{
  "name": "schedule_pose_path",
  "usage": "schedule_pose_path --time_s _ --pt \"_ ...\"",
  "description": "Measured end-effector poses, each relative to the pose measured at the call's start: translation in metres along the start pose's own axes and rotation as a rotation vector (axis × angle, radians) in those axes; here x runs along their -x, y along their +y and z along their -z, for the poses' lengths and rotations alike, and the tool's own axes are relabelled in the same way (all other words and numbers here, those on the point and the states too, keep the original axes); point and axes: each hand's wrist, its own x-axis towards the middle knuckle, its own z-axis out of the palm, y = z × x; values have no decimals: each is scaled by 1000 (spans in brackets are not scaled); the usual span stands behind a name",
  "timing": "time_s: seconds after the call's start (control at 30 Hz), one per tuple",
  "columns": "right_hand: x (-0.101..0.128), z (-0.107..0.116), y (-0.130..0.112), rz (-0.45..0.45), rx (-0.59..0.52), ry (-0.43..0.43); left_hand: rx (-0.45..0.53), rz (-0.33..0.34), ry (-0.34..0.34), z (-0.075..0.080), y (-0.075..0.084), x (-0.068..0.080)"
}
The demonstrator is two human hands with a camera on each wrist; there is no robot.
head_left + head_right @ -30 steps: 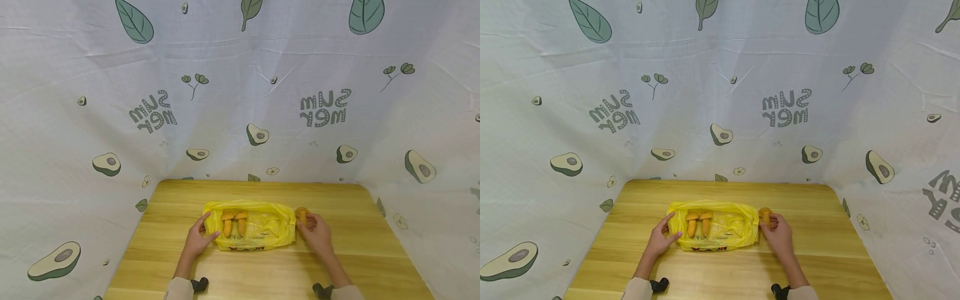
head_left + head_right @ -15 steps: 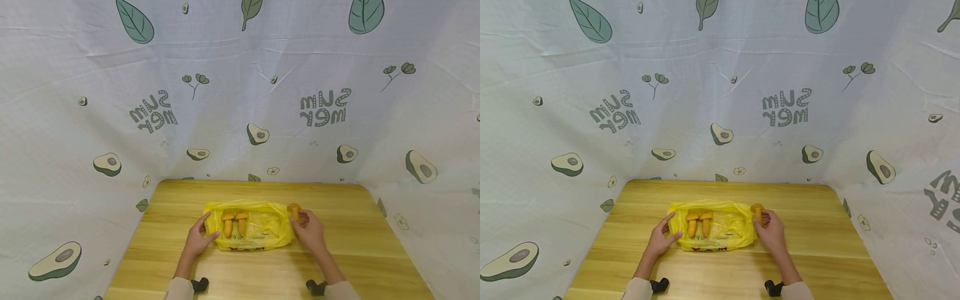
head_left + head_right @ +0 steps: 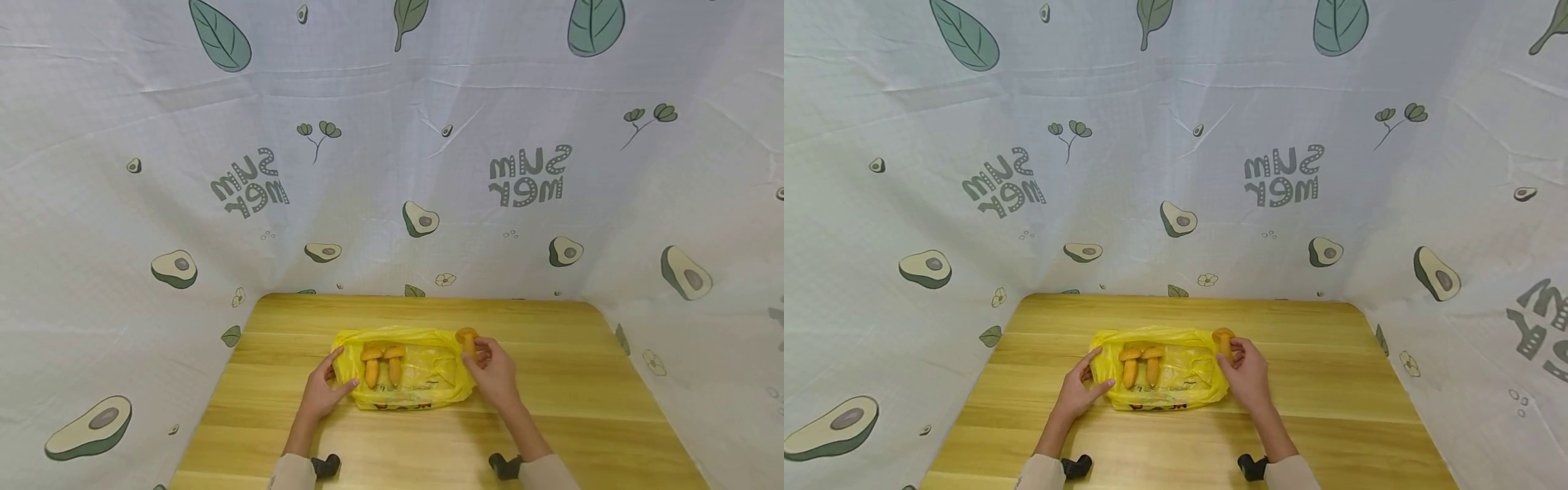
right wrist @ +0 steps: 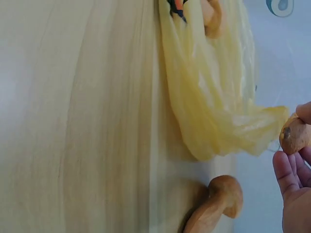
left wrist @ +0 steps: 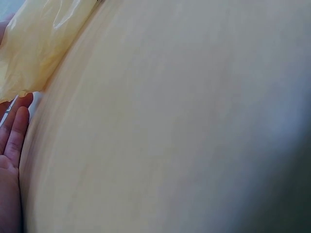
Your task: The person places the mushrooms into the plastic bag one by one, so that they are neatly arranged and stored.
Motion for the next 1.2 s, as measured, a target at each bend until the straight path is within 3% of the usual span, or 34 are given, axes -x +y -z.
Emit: schedule_pose_path --time_s 0.53,1.2 --pt "1 -26 -29 23 -56 -19 -3 1 3 0 1 1" --pt "5 -61 -30 44 -84 -86 18 2 13 -1 4 2"
